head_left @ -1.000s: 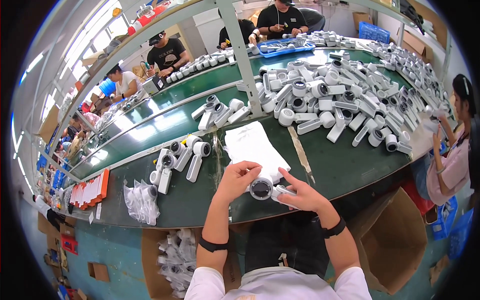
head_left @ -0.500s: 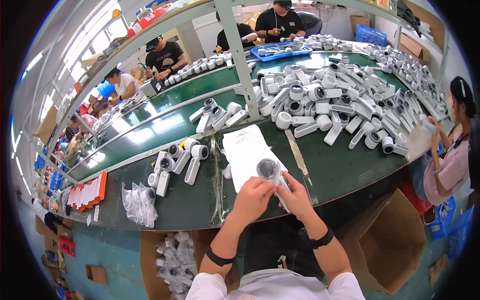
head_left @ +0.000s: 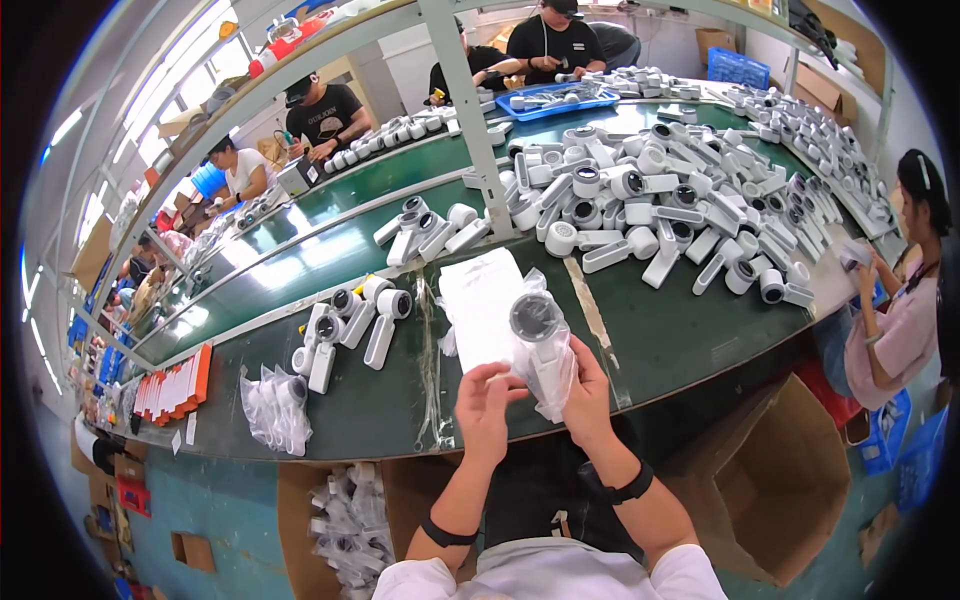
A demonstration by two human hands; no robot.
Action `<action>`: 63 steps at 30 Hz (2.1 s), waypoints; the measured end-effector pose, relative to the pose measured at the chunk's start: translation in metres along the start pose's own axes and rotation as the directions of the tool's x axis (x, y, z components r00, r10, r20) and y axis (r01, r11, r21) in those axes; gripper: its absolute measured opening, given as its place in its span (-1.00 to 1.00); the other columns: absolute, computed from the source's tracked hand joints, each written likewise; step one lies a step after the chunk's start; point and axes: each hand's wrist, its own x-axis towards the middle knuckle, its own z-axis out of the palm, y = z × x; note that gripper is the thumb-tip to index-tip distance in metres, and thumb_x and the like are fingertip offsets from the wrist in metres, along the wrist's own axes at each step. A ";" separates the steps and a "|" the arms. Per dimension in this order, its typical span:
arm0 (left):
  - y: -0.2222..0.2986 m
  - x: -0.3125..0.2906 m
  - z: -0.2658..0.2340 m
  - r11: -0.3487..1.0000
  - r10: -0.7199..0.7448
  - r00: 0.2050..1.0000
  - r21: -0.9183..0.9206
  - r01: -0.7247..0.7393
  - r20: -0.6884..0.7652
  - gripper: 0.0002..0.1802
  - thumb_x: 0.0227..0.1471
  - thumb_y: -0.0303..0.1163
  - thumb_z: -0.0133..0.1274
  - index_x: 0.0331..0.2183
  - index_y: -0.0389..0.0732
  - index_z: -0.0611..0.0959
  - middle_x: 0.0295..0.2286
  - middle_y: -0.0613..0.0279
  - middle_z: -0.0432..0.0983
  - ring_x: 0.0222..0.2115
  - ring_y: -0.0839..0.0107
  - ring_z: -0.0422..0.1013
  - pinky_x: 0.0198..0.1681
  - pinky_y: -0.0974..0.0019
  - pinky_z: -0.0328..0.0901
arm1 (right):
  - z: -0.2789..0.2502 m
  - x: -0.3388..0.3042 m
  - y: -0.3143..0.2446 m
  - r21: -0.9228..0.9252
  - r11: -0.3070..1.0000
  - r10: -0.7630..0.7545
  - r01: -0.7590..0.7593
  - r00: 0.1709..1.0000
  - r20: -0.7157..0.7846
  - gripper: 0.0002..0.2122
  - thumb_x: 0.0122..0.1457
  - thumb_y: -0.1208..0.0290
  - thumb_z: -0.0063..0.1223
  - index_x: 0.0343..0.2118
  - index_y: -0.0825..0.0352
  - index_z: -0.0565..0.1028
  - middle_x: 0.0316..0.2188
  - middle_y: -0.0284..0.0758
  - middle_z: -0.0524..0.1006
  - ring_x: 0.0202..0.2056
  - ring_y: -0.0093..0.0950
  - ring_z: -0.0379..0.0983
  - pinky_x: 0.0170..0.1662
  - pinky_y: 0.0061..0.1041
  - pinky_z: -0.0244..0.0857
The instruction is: The person picks up a white plastic device from a box, places it on the table, and wraps it in a plastic bag. After folding the bag around the device, the person places the wrapped item back into the box and repeats the process.
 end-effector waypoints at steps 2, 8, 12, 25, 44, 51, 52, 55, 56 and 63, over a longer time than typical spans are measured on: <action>-0.002 -0.003 0.004 0.893 -0.420 0.902 -0.228 0.389 -0.106 -0.51 0.22 -0.36 -0.11 0.14 -0.21 0.20 0.07 0.17 0.25 -0.02 0.37 0.32 -0.05 0.24 0.35 | 0.013 -0.004 0.007 0.027 0.995 -0.100 0.100 0.995 -0.006 -0.66 0.28 0.45 -0.09 0.09 0.42 0.30 -0.22 -0.34 0.49 -0.28 -0.65 0.41 -0.24 -0.66 0.32; 0.005 -0.015 0.000 0.785 -0.422 0.898 -0.444 0.433 0.129 -0.47 0.21 -0.40 -0.07 0.17 -0.06 0.19 0.02 0.23 0.36 -0.01 0.38 0.37 -0.09 0.25 0.39 | 0.027 -0.014 0.029 -0.568 0.784 -0.340 0.252 0.939 -0.051 -0.71 0.07 0.65 -0.04 -0.10 0.37 0.46 -0.23 -0.16 0.45 -0.16 -0.25 0.40 0.00 -0.37 0.24; 0.022 -0.014 -0.017 0.781 -0.423 0.903 -0.476 0.404 0.074 -0.49 0.17 -0.38 0.01 0.12 -0.10 0.26 -0.08 0.27 0.40 -0.14 0.39 0.42 -0.30 0.22 0.48 | 0.005 0.000 -0.003 -0.748 0.459 -0.562 0.479 0.809 0.174 -0.79 0.05 0.72 -0.08 -0.25 0.42 0.51 -0.37 -0.15 0.47 -0.31 -0.23 0.40 -0.22 -0.38 0.28; 0.101 -0.058 -0.225 0.961 0.240 0.607 0.273 -0.040 -0.757 -0.61 0.09 -0.59 -0.01 -0.02 -0.38 0.35 -0.14 0.05 0.39 -0.39 0.34 0.49 -0.45 0.31 0.51 | -0.011 -0.027 0.033 -0.665 0.696 0.019 0.271 0.919 0.394 -0.87 0.14 0.53 0.07 -0.27 0.43 0.51 -0.55 -0.37 0.51 -0.52 -0.68 0.35 -0.43 -0.66 0.25; 0.123 -0.053 -0.456 0.055 0.466 0.533 0.625 0.779 -0.706 -0.24 -0.13 0.07 0.11 0.06 -0.16 0.45 -0.01 -0.04 0.38 0.06 -0.03 0.24 0.08 0.03 0.18 | -0.013 -0.026 0.064 -0.697 0.656 -0.093 0.289 0.948 0.305 -0.90 0.08 0.50 0.15 -0.40 0.43 0.54 -0.63 -0.39 0.48 -0.60 -0.65 0.34 -0.51 -0.66 0.21; 0.133 -0.020 -0.352 -0.400 0.004 0.720 0.659 0.637 -0.694 0.11 -0.38 0.34 0.19 0.20 0.07 0.26 0.28 0.04 -0.17 0.28 -0.16 -0.37 0.11 -0.56 -0.22 | -0.008 -0.031 0.062 -0.729 0.615 -0.098 0.301 0.946 0.308 -0.90 0.10 0.49 0.13 -0.40 0.43 0.53 -0.61 -0.38 0.46 -0.58 -0.64 0.33 -0.48 -0.63 0.23; 0.135 -0.023 -0.365 -0.430 -0.012 0.650 0.590 0.683 -0.760 0.16 -0.41 0.37 0.18 0.22 0.09 0.22 0.29 0.07 -0.22 0.28 -0.17 -0.41 0.12 -0.57 -0.26 | -0.008 -0.030 0.067 -0.725 0.610 -0.124 0.321 0.942 0.312 -0.90 0.08 0.49 0.14 -0.42 0.42 0.54 -0.63 -0.36 0.47 -0.60 -0.61 0.35 -0.51 -0.61 0.24; 0.129 -0.010 -0.392 -0.369 -0.137 0.631 0.630 0.683 -0.764 0.11 -0.41 0.31 0.21 0.21 0.23 0.22 0.29 0.20 -0.21 0.28 -0.18 -0.34 0.10 -0.62 -0.26 | -0.022 -0.029 0.073 -0.733 0.615 -0.110 0.292 0.952 0.286 -0.90 0.11 0.49 0.11 -0.40 0.44 0.53 -0.60 -0.34 0.47 -0.59 -0.60 0.34 -0.51 -0.61 0.22; 0.129 -0.004 -0.393 -0.356 -0.168 0.620 0.634 0.687 -0.766 0.08 -0.40 0.32 0.20 0.20 0.29 0.23 0.29 0.23 -0.19 0.28 -0.18 -0.32 0.08 -0.64 -0.23 | -0.023 -0.030 0.071 -0.719 0.625 -0.109 0.306 0.945 0.307 -0.90 0.11 0.49 0.11 -0.40 0.44 0.53 -0.60 -0.34 0.47 -0.59 -0.60 0.34 -0.51 -0.61 0.22; 0.131 -0.013 -0.424 -0.195 -0.150 0.628 0.646 0.738 -0.763 0.04 -0.47 0.23 0.24 0.16 0.30 0.30 0.25 0.23 -0.06 0.23 -0.19 -0.14 0.13 -0.38 0.01 | -0.028 -0.029 0.078 -0.734 0.611 -0.090 0.296 0.947 0.308 -0.90 0.17 0.48 0.06 -0.38 0.43 0.50 -0.57 -0.45 0.43 -0.53 -0.69 0.30 -0.47 -0.68 0.19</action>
